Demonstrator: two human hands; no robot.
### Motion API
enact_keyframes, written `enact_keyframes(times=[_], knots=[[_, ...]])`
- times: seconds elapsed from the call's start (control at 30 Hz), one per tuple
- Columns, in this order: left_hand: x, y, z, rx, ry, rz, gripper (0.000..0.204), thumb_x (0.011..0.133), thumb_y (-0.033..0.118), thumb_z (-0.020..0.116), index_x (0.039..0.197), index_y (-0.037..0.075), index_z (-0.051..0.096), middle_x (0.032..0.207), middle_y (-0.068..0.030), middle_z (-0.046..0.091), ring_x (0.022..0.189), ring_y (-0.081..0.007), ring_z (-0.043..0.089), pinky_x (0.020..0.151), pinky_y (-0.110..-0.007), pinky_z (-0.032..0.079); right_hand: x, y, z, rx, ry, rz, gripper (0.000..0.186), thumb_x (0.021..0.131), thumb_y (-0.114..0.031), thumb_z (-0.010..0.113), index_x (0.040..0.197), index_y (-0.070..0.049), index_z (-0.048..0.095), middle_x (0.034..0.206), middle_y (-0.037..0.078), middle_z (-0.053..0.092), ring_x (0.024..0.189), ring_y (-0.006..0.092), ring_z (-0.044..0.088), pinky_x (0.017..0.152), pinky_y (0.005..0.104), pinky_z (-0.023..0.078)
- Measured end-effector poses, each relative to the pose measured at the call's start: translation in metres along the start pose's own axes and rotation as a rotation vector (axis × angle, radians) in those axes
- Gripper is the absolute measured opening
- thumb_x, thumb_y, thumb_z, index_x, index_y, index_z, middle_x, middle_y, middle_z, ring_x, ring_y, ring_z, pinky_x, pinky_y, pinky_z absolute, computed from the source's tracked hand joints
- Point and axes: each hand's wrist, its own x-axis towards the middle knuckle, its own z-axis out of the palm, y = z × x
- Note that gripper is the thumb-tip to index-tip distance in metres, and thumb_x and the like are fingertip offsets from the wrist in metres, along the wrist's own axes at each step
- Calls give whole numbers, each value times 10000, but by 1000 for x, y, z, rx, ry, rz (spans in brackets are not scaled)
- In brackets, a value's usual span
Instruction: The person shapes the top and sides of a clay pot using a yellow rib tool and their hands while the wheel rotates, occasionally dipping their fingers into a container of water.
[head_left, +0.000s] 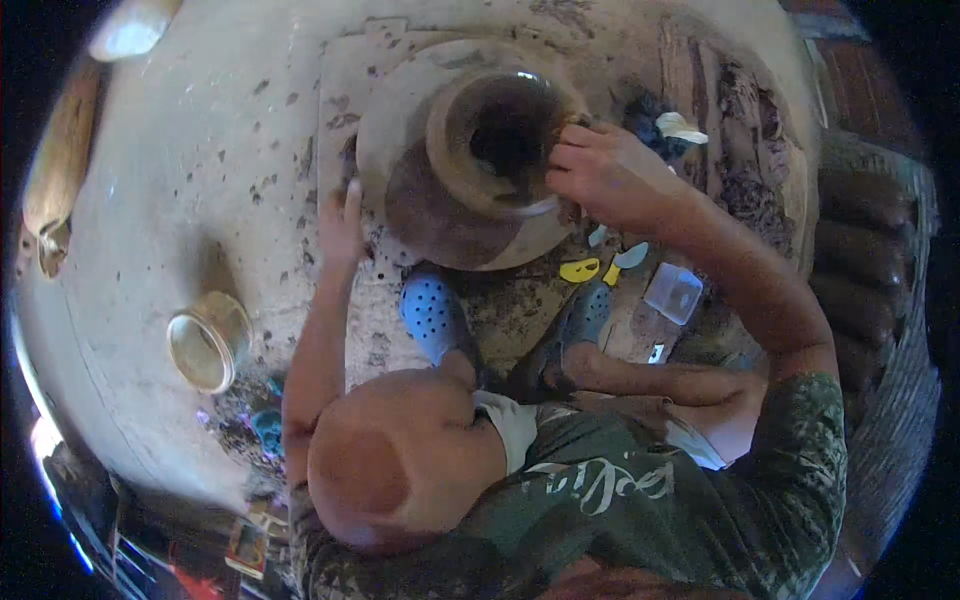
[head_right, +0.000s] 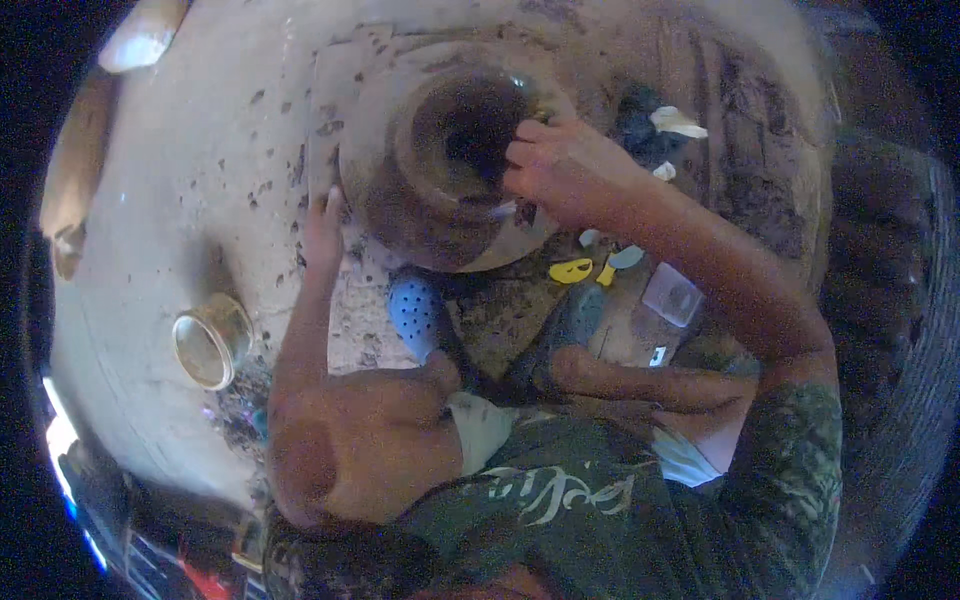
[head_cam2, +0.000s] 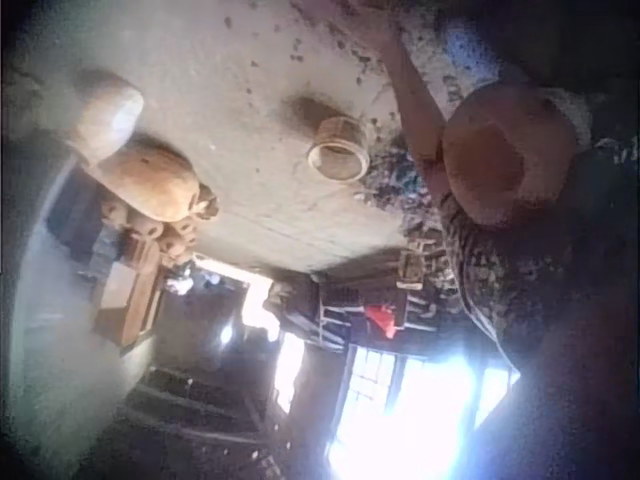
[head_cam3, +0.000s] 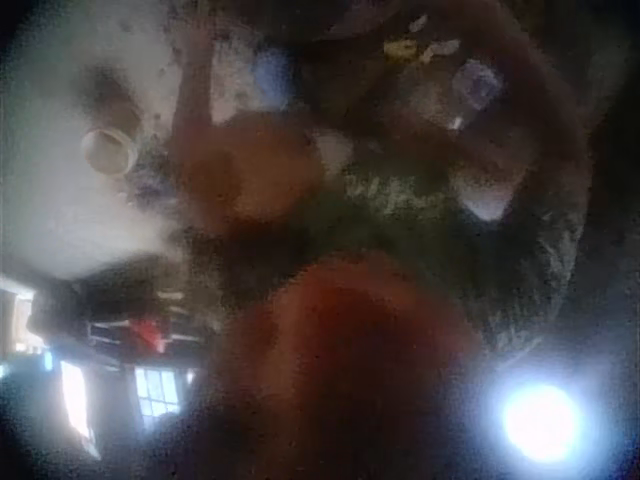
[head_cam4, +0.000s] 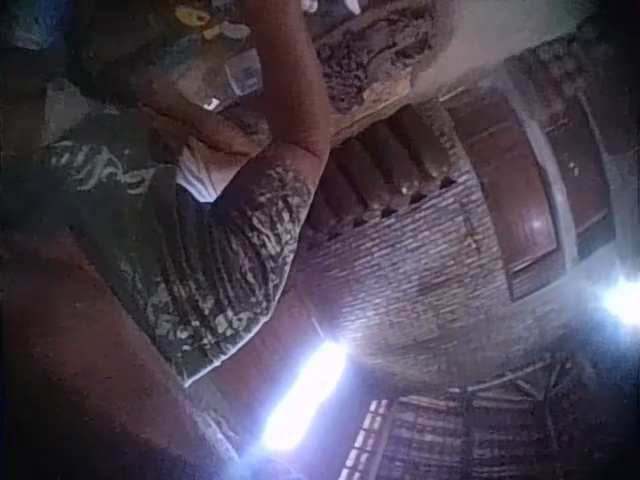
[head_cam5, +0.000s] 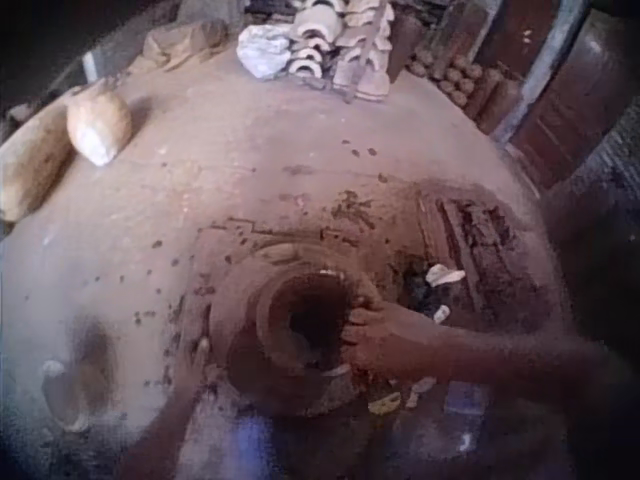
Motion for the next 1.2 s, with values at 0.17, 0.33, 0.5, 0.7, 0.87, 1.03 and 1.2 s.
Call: enact_keyframes(times=[0.17, 0.33, 0.5, 0.7, 0.87, 1.03, 1.2], knots=[[-18, -44, 54, 140, -31, -184, 758, 1053, 635, 403, 1221, -59, 656, 1233, -330, 665, 1194, -496, 618, 1025, -538, 447, 31, 7, 12, 46, -43, -39, 163, 773, -178, 741, 873, -82, 655, 897, 77, 626, 958, 313, 636, 843, 446, 539], [-124, -23, 62, 272, -417, 81, 630, 1053, 574, 458, 1293, 23, 648, 1244, -284, 678, 1163, -465, 640, 997, -530, 477, 61, 20, 15, 107, -25, 101, 272, 878, -305, 746, 892, -46, 665, 880, 152, 649, 890, 393, 664, 806, 500, 542], [-22, -6, 4, 137, -1, 24, 639, 1035, 577, 504, 1278, 7, 660, 1203, -289, 685, 1082, -443, 670, 934, -516, 510, 98, 22, 5, 310, -138, 273, 353, 933, -365, 710, 932, -13, 691, 908, 213, 694, 892, 430, 685, 820, 506, 552], [3, -33, 34, 67, -76, -22, 695, 1058, 577, 452, 1255, -69, 614, 1198, -326, 673, 1122, -467, 657, 937, -509, 513, 112, 43, 43, 244, -44, 380, 431, 950, -452, 676, 972, -24, 719, 947, 210, 713, 905, 406, 698, 840, 500, 545], [-105, -43, 69, 311, -549, 15, 600, 1029, 511, 551, 1214, -51, 654, 1195, -329, 674, 1139, -486, 648, 956, -523, 517, 112, 37, 24, 320, -154, 505, 486, 961, -479, 658, 1014, -2, 733, 986, 263, 703, 965, 394, 699, 885, 500, 545], [-58, 53, 9, 218, -215, -155, 569, 981, 518, 650, 1066, -38, 735, 1026, -286, 724, 1045, -439, 692, 889, -527, 527, 96, 35, 36, 386, -60, 529, 548, 988, -446, 639, 853, 85, 666, 844, 244, 675, 798, 398, 664, 792, 504, 533], [19, 28, -11, 644, 170, 596, 631, 941, 535, 678, 1251, -14, 683, 1371, -261, 597, 1300, -384, 539, 1062, -582, 394, 104, 27, 45, 222, 8, 526, 445, 956, -477, 664, 981, -37, 721, 960, 217, 718, 934, 418, 693, 854, 510, 536]])
